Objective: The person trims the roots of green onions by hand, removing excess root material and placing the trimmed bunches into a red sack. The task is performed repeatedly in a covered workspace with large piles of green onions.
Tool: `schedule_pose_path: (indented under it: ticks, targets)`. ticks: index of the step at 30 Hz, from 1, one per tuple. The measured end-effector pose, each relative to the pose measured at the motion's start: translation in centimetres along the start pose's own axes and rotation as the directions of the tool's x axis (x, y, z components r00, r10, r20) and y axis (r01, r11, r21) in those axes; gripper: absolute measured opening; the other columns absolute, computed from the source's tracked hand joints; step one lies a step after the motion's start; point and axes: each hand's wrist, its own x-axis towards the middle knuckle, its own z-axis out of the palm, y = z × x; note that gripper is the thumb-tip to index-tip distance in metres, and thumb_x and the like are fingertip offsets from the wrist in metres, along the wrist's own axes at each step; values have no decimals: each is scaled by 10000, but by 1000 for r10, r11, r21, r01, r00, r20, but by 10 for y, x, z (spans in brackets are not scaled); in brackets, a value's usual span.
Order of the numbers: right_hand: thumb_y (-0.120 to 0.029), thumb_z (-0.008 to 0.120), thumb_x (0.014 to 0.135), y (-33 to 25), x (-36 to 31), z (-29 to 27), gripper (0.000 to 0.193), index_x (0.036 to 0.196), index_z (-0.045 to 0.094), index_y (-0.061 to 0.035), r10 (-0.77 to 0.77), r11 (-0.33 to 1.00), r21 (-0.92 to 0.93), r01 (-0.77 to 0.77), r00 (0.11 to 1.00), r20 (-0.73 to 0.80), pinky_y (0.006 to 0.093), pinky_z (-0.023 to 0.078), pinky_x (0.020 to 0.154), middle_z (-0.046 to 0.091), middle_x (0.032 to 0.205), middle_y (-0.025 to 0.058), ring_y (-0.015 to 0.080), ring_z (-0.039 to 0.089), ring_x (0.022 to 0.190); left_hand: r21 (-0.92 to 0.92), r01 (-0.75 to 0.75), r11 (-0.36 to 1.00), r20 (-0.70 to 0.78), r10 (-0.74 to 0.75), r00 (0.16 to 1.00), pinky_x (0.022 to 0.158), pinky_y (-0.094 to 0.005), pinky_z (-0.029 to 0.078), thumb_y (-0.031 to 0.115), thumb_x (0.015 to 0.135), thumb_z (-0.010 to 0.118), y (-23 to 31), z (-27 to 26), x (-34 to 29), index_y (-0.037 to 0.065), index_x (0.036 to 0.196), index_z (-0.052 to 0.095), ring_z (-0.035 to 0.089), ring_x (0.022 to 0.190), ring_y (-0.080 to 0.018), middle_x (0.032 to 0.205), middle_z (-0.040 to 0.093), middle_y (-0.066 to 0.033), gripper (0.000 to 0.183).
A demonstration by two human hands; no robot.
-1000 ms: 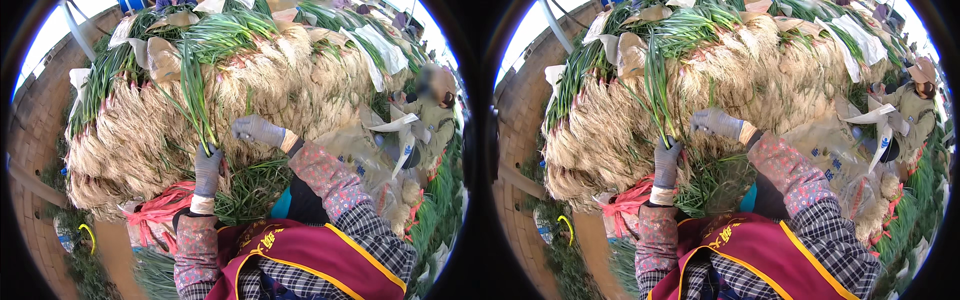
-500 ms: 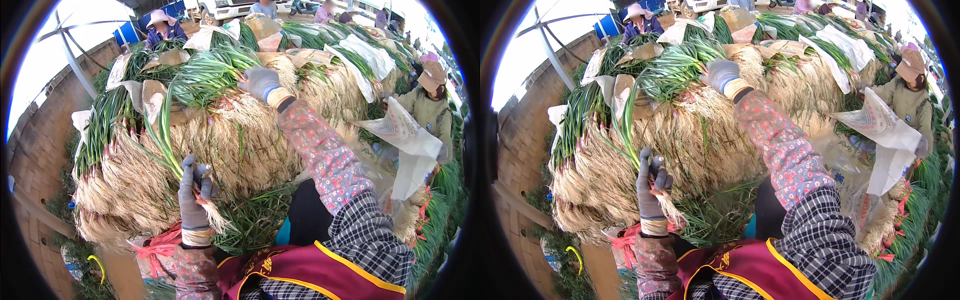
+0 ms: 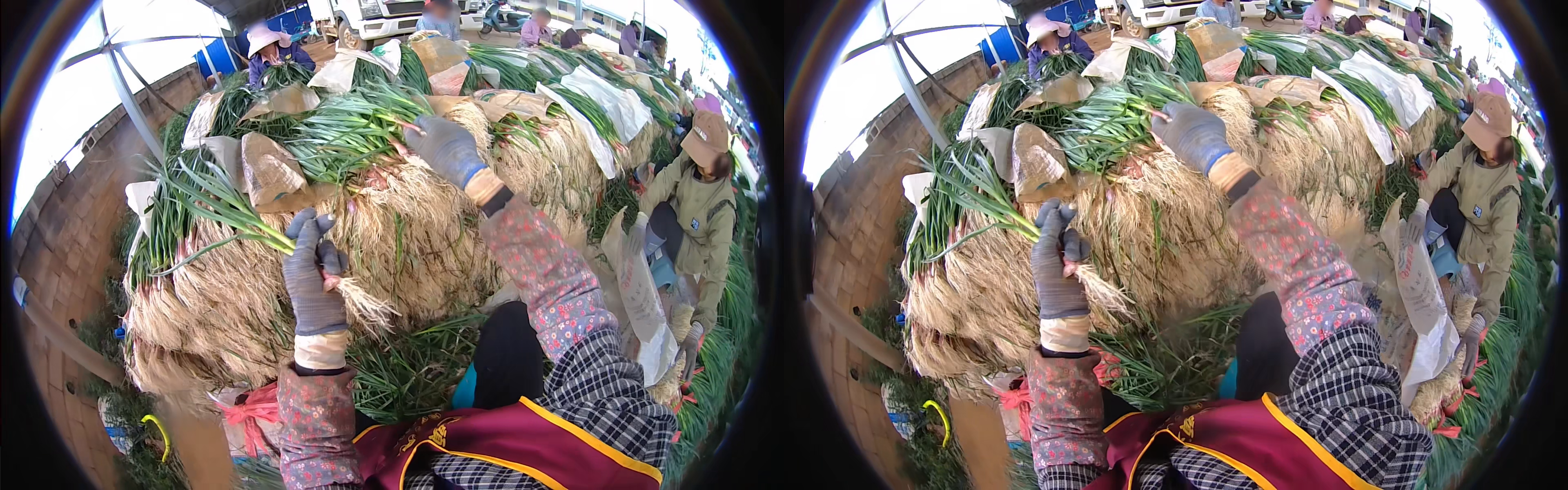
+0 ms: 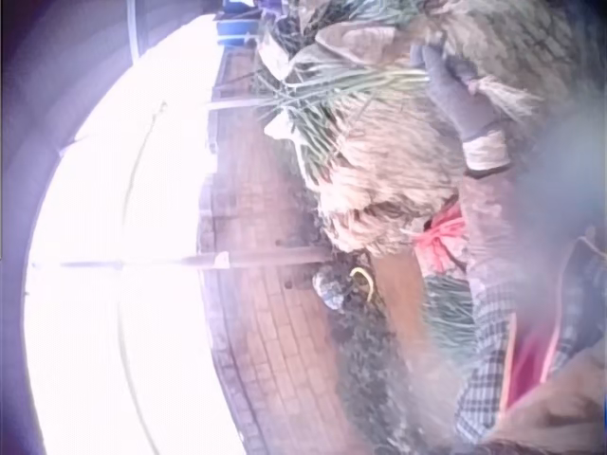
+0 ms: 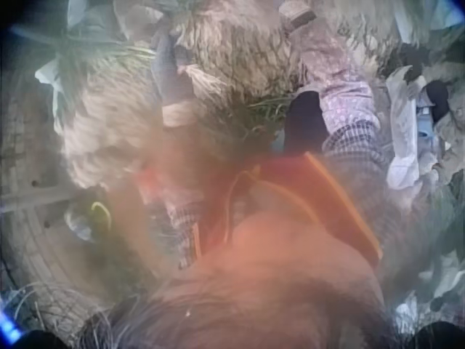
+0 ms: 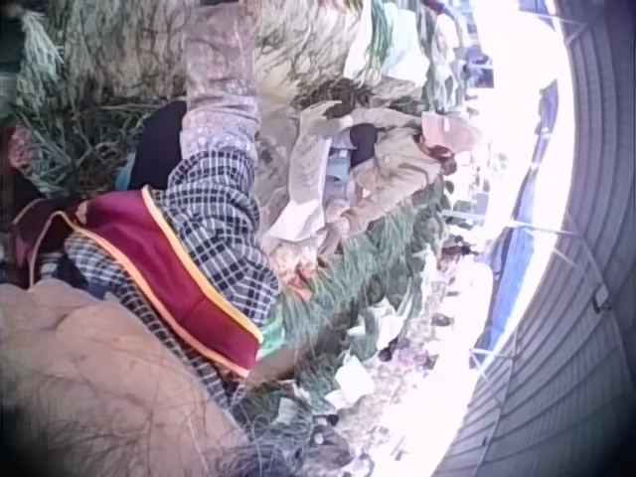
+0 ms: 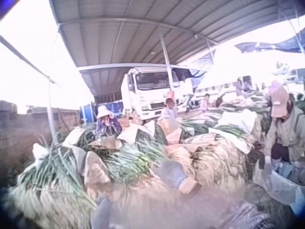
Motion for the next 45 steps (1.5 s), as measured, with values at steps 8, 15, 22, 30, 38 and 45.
schedule_pose_path:
  ticks: [8,15,22,30,38,45]
  targets:
    - [-448,538,877,-41,-156,41,396,996,582,-73,-202,979,117,168,882,426,434,494,721,646,848,160,338,636,806,62,356,933,-197,-338,920,306,-216,307,69,822,676,-99,-36,-3,75,844,592,425,337,-87,571,577,-28,87]
    - [-367,601,836,-53,-131,51,309,989,621,-99,-325,945,27,325,933,154,407,501,713,625,911,114,302,633,843,330,392,859,-141,-366,920,313,-224,293,66,814,649,-97,-58,-33,16,763,593,419,337,-101,542,577,-63,91]
    - [-344,583,856,-58,-125,89,276,888,615,-72,-406,903,-44,428,881,244,426,489,708,605,888,127,320,621,826,392,376,840,-298,-270,915,312,-247,352,58,792,632,-108,-55,-38,19,721,580,479,343,-137,507,562,-63,97]
    - [-254,563,924,-36,-144,129,236,835,590,-37,535,255,919,-301,836,125,260,338,479,487,628,-14,90,413,533,375,376,847,-217,-314,924,289,-236,287,103,859,604,-93,-31,-51,43,721,579,431,331,-111,502,555,-48,153]
    - [-293,592,914,0,-212,134,209,1016,609,-111,3,-350,448,-822,477,879,188,366,473,526,752,-46,45,454,574,109,490,865,-154,-472,868,386,-187,330,172,899,608,-90,-93,-72,16,874,626,471,453,-53,640,593,-2,159]
    - [-317,520,954,-47,-190,128,326,1126,600,-53,-25,118,775,-620,779,627,204,350,511,498,704,-35,70,457,598,100,507,856,-126,-495,860,452,-211,324,196,914,584,-76,-81,-88,42,882,616,435,455,-71,553,503,34,161]
